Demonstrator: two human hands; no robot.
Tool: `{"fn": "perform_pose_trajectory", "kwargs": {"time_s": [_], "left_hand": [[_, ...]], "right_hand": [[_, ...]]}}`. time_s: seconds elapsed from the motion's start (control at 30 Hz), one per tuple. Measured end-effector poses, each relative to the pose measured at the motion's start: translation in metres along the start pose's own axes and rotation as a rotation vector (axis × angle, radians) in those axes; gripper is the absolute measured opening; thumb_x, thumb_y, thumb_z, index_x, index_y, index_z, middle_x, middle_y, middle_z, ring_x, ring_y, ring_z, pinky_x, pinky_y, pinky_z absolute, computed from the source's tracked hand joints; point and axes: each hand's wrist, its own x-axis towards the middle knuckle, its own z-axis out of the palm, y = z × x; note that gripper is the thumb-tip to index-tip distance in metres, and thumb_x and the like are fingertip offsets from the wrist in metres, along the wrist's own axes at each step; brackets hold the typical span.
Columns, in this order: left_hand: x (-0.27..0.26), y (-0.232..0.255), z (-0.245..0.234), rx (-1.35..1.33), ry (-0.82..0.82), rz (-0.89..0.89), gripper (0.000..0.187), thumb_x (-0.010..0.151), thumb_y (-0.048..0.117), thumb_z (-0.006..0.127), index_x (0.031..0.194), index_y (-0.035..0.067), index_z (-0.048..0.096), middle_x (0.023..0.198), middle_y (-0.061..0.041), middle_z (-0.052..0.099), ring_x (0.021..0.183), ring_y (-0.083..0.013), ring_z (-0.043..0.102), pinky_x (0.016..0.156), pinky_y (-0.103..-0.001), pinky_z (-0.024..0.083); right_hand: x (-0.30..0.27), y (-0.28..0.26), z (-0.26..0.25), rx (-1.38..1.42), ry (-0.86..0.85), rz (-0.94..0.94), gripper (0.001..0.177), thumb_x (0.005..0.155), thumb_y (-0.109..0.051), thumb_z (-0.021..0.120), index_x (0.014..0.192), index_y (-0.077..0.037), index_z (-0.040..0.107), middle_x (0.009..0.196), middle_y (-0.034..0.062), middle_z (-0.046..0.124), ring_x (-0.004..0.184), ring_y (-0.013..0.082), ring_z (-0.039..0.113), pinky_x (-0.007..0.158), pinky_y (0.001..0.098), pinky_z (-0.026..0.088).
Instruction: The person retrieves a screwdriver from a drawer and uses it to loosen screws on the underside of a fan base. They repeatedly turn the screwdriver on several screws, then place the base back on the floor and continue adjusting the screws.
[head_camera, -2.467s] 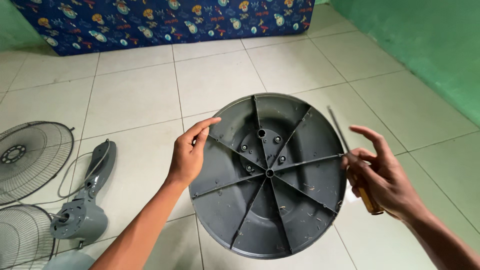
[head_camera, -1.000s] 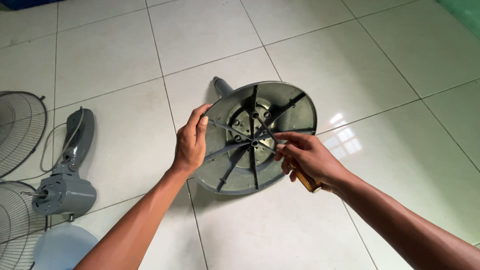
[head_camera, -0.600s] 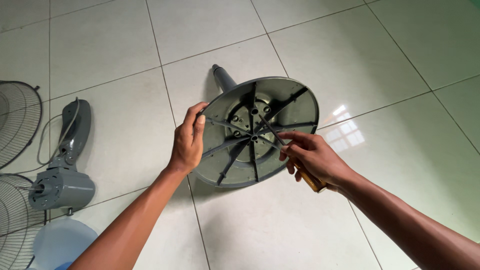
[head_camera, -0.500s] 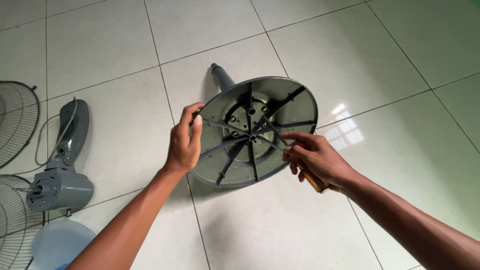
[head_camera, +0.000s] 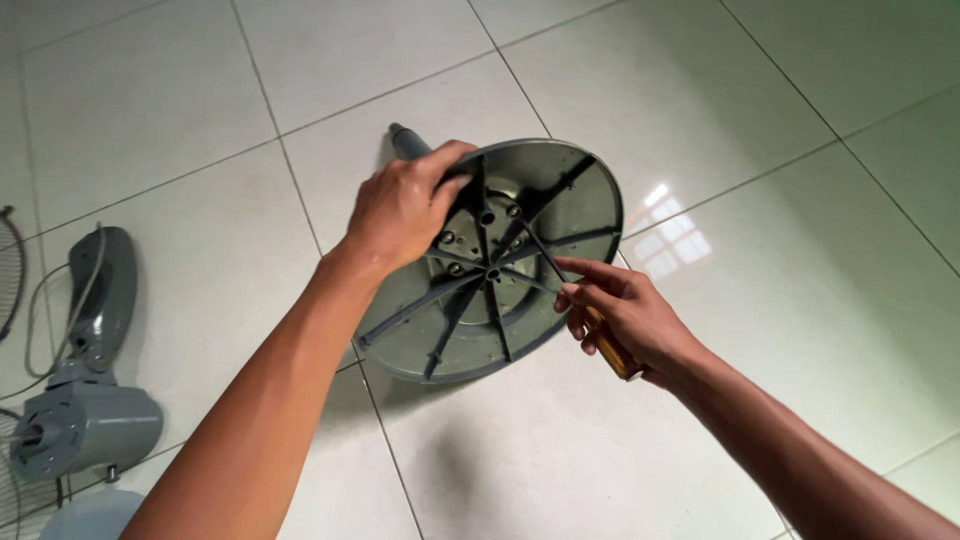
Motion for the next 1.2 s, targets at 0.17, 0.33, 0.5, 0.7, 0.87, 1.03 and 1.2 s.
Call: {"fn": "perform_pose_trajectory", "kwargs": {"time_s": [0.17, 0.33, 0.5, 0.7, 0.87, 1.03, 1.2], "left_hand": [[-0.005, -0.012, 0.000, -0.036, 0.032, 0.019, 0.028, 0.100, 0.021, 0.061, 0.128, 0.019, 0.064, 0.075, -0.015, 0.073, 0.077, -0.0391, 0.072, 0.072, -0.051, 0.054], [-0.009, -0.014, 0.001, -0.038, 0.078, 0.050, 0.031, 0.096, 0.017, 0.063, 0.127, 0.018, 0.064, 0.075, -0.015, 0.074, 0.074, -0.0387, 0.072, 0.067, -0.050, 0.054], [-0.010, -0.014, 0.000, -0.042, 0.068, 0.034, 0.028, 0.099, 0.017, 0.063, 0.126, 0.017, 0.065, 0.074, -0.015, 0.074, 0.075, -0.0371, 0.073, 0.069, -0.049, 0.055], [-0.011, -0.016, 0.000, -0.044, 0.089, 0.052, 0.029, 0.097, 0.016, 0.063, 0.126, 0.017, 0.065, 0.075, -0.013, 0.074, 0.075, -0.0366, 0.074, 0.068, -0.049, 0.055], [-0.013, -0.017, 0.002, -0.045, 0.080, 0.028, 0.029, 0.098, 0.017, 0.063, 0.127, 0.018, 0.064, 0.075, -0.014, 0.074, 0.075, -0.0370, 0.073, 0.068, -0.049, 0.054], [-0.012, -0.019, 0.002, -0.046, 0.101, 0.073, 0.030, 0.097, 0.017, 0.064, 0.128, 0.017, 0.065, 0.075, -0.015, 0.074, 0.076, -0.0380, 0.073, 0.069, -0.049, 0.054], [-0.013, -0.020, 0.002, -0.044, 0.098, 0.053, 0.031, 0.097, 0.017, 0.064, 0.128, 0.016, 0.064, 0.076, -0.015, 0.074, 0.076, -0.0384, 0.073, 0.069, -0.049, 0.054]], "right_hand": [[-0.002, 0.003, 0.003, -0.012, 0.002, 0.018, 0.052, 0.099, -0.022, 0.053, 0.150, -0.015, 0.053, 0.091, 0.0114, 0.068, 0.061, 0.0142, 0.058, 0.048, 0.0292, 0.052], [0.001, 0.004, 0.001, -0.032, -0.038, 0.014, 0.053, 0.098, -0.025, 0.053, 0.151, -0.016, 0.051, 0.091, 0.0104, 0.068, 0.062, 0.0138, 0.059, 0.047, 0.0290, 0.051], [0.005, 0.003, 0.003, -0.044, -0.035, 0.013, 0.053, 0.098, -0.026, 0.054, 0.150, -0.016, 0.052, 0.092, 0.0104, 0.069, 0.063, 0.0133, 0.059, 0.048, 0.0290, 0.053], [0.008, -0.001, 0.005, -0.063, -0.041, -0.001, 0.052, 0.099, -0.025, 0.053, 0.150, -0.016, 0.052, 0.092, 0.0103, 0.069, 0.062, 0.0125, 0.060, 0.048, 0.0289, 0.053], [0.008, -0.004, 0.006, -0.066, -0.047, 0.005, 0.051, 0.099, -0.024, 0.054, 0.149, -0.016, 0.053, 0.092, 0.0103, 0.069, 0.062, 0.0126, 0.060, 0.049, 0.0286, 0.053], [0.010, -0.001, 0.006, -0.048, -0.039, 0.011, 0.050, 0.099, -0.024, 0.053, 0.148, -0.016, 0.054, 0.091, 0.0097, 0.069, 0.061, 0.0115, 0.060, 0.049, 0.0278, 0.053], [0.020, 0.006, 0.001, 0.314, -0.109, 0.034, 0.045, 0.101, -0.018, 0.051, 0.143, -0.002, 0.057, 0.086, 0.0110, 0.066, 0.057, 0.0084, 0.055, 0.039, 0.0188, 0.047]]}}
